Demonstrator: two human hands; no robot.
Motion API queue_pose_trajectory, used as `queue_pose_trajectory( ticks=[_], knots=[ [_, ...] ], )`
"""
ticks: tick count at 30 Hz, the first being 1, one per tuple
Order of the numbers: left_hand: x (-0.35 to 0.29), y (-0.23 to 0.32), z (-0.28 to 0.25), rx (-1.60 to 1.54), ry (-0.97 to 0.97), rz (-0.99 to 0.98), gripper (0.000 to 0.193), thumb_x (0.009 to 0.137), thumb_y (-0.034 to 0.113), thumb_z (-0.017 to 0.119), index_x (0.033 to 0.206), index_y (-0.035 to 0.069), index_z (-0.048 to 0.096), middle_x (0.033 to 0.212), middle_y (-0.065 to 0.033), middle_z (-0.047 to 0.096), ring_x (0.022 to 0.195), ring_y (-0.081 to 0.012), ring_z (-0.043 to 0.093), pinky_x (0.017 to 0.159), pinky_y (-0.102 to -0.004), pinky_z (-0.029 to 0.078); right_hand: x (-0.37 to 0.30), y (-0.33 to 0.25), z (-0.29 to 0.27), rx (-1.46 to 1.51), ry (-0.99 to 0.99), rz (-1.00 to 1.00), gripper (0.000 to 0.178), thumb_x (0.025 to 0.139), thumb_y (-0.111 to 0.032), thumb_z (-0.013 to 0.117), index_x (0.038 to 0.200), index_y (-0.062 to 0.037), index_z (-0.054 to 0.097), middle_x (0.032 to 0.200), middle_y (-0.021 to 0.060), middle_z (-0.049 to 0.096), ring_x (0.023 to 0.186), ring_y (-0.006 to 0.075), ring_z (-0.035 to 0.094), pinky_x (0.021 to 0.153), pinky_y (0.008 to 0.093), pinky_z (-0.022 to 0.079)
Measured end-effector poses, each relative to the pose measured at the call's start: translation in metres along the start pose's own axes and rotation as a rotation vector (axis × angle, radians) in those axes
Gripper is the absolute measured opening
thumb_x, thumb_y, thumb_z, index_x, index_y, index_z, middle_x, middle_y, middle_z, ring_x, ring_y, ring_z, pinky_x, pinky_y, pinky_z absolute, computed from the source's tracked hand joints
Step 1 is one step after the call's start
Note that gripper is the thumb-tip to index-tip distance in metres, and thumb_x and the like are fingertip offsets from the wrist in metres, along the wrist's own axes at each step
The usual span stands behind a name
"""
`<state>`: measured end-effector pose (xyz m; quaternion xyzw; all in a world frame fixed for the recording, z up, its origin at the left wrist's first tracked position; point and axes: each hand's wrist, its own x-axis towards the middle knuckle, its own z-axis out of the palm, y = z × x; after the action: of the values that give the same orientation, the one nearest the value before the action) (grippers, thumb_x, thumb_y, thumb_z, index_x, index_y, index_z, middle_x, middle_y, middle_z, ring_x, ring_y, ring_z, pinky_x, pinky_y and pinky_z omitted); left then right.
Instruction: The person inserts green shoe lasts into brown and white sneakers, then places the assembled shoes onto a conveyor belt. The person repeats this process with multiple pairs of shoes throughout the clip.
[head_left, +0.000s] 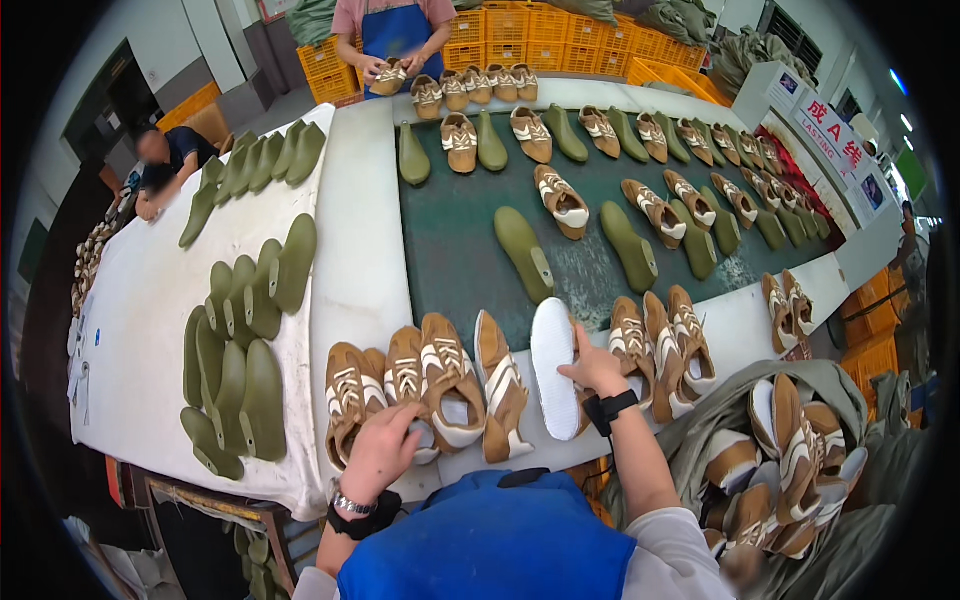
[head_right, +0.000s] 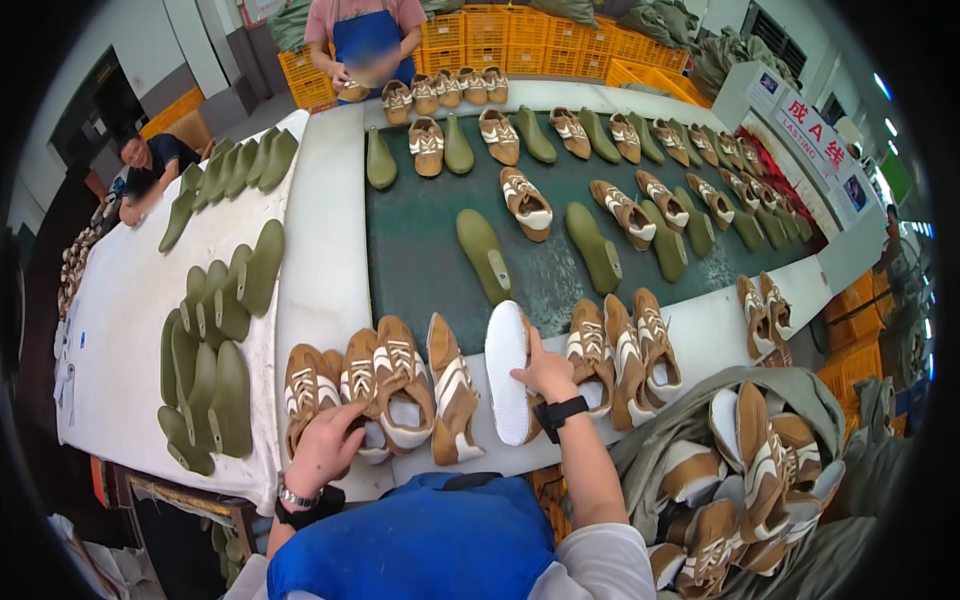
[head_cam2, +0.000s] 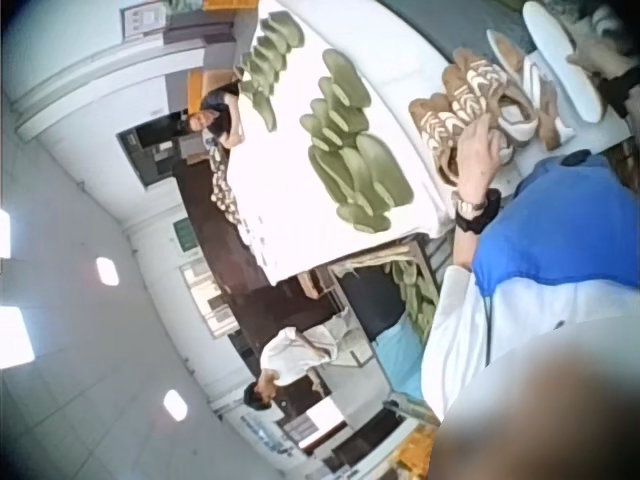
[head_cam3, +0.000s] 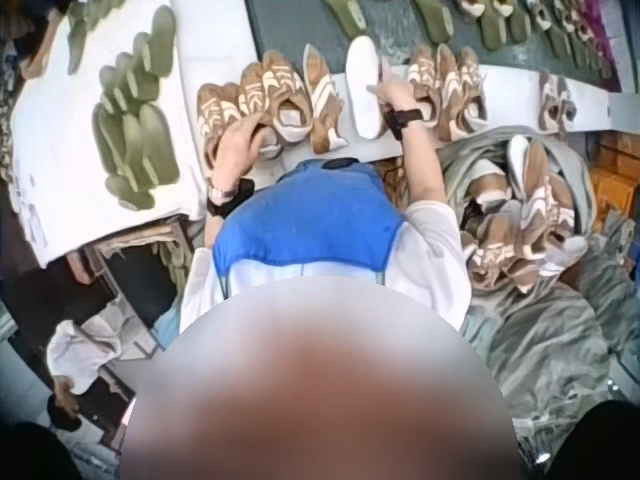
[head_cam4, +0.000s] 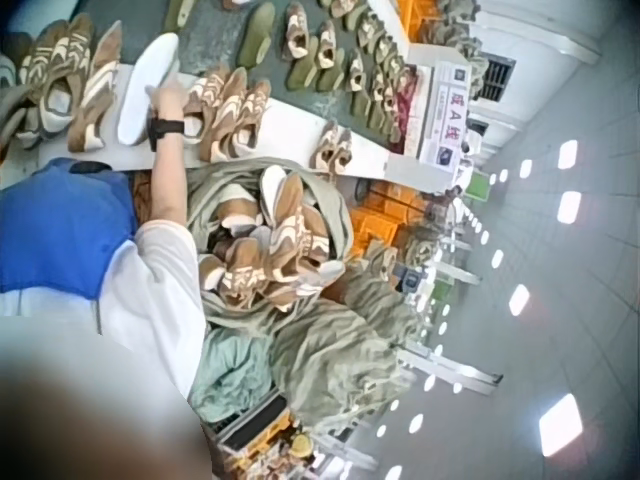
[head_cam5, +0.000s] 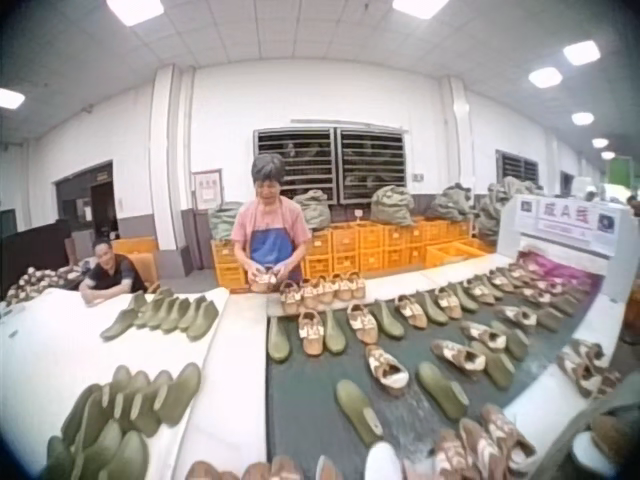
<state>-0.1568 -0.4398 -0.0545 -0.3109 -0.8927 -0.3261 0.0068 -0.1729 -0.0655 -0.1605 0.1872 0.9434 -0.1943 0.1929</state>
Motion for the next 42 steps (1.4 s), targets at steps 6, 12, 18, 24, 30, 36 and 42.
queue_pose_trajectory(
  ticks=[6,12,18,24,30,36,42],
  knots=[
    [0.021,0.040,0.010,-0.105,-0.098,0.010,0.048,0.080,0.014,0.068,0.124,0.002,0.053,0.114,-0.0183,0.061,0.104,-0.0359,0.059,0.089,-0.0399,0.047,-0.054,-0.035,-0.015,0.618,0.534,-0.081,0.063,0.074,-0.019,0.073,0.129,-0.0046,0.044,0.106,0.0185,0.066,0.101,0.0334,0.063,0.086,0.0389,0.049],
    [0.053,0.062,0.038,-0.352,-0.151,0.029,0.114,0.069,0.031,0.080,0.145,-0.008,0.005,0.144,-0.0292,0.028,0.136,-0.0344,0.031,0.110,-0.0361,0.028,-0.138,-0.129,-0.042,1.037,0.093,-0.568,0.068,0.080,-0.014,0.072,0.137,-0.0004,0.039,0.093,0.0019,0.056,0.084,0.0087,0.056,0.072,0.0228,0.047],
    [0.045,0.044,0.025,-1.129,-0.124,-0.239,0.098,0.076,0.018,0.069,0.147,-0.001,0.003,0.142,-0.0171,0.030,0.132,-0.0224,0.034,0.107,-0.0341,0.031,-0.151,-0.123,-0.065,0.722,0.428,-0.832,0.074,0.072,-0.015,0.077,0.137,-0.0070,0.043,0.105,0.0093,0.054,0.081,0.0197,0.061,0.075,0.0271,0.049],
    [0.039,0.050,0.013,-1.133,0.045,-0.208,0.086,0.077,0.011,0.066,0.144,0.004,0.013,0.140,-0.0155,0.033,0.130,-0.0236,0.035,0.106,-0.0362,0.033,-0.151,-0.135,-0.042,0.664,0.655,-0.789,0.060,0.065,0.002,0.064,0.122,-0.0083,0.051,0.116,0.0144,0.053,0.083,0.0314,0.062,0.069,0.0372,0.053],
    [0.037,0.063,0.002,0.108,0.333,0.158,0.064,0.068,0.006,0.069,0.127,0.002,0.044,0.126,-0.0234,0.045,0.115,-0.0422,0.046,0.096,-0.0456,0.041,-0.149,-0.143,-0.035,0.545,0.709,-0.977,0.054,0.067,0.006,0.059,0.119,-0.0041,0.049,0.105,0.0137,0.059,0.085,0.0256,0.064,0.063,0.0293,0.056],
    [0.031,0.061,-0.011,-0.411,0.238,0.056,0.063,0.071,-0.003,0.058,0.130,0.000,0.037,0.125,-0.0217,0.052,0.116,-0.0353,0.054,0.098,-0.0399,0.043,-0.152,-0.141,-0.034,0.682,0.622,-0.933,0.044,0.070,0.012,0.051,0.109,-0.0063,0.056,0.096,0.0152,0.055,0.079,0.0291,0.062,0.064,0.0319,0.053],
    [0.022,0.061,-0.007,-0.419,0.344,0.157,0.048,0.072,-0.009,0.049,0.117,-0.001,0.034,0.125,-0.0230,0.054,0.124,-0.0346,0.050,0.103,-0.0370,0.039,-0.161,-0.145,-0.034,0.505,0.556,-0.885,0.041,0.070,0.010,0.052,0.103,-0.0117,0.065,0.093,0.0144,0.050,0.077,0.0307,0.061,0.063,0.0370,0.051]
  ],
)
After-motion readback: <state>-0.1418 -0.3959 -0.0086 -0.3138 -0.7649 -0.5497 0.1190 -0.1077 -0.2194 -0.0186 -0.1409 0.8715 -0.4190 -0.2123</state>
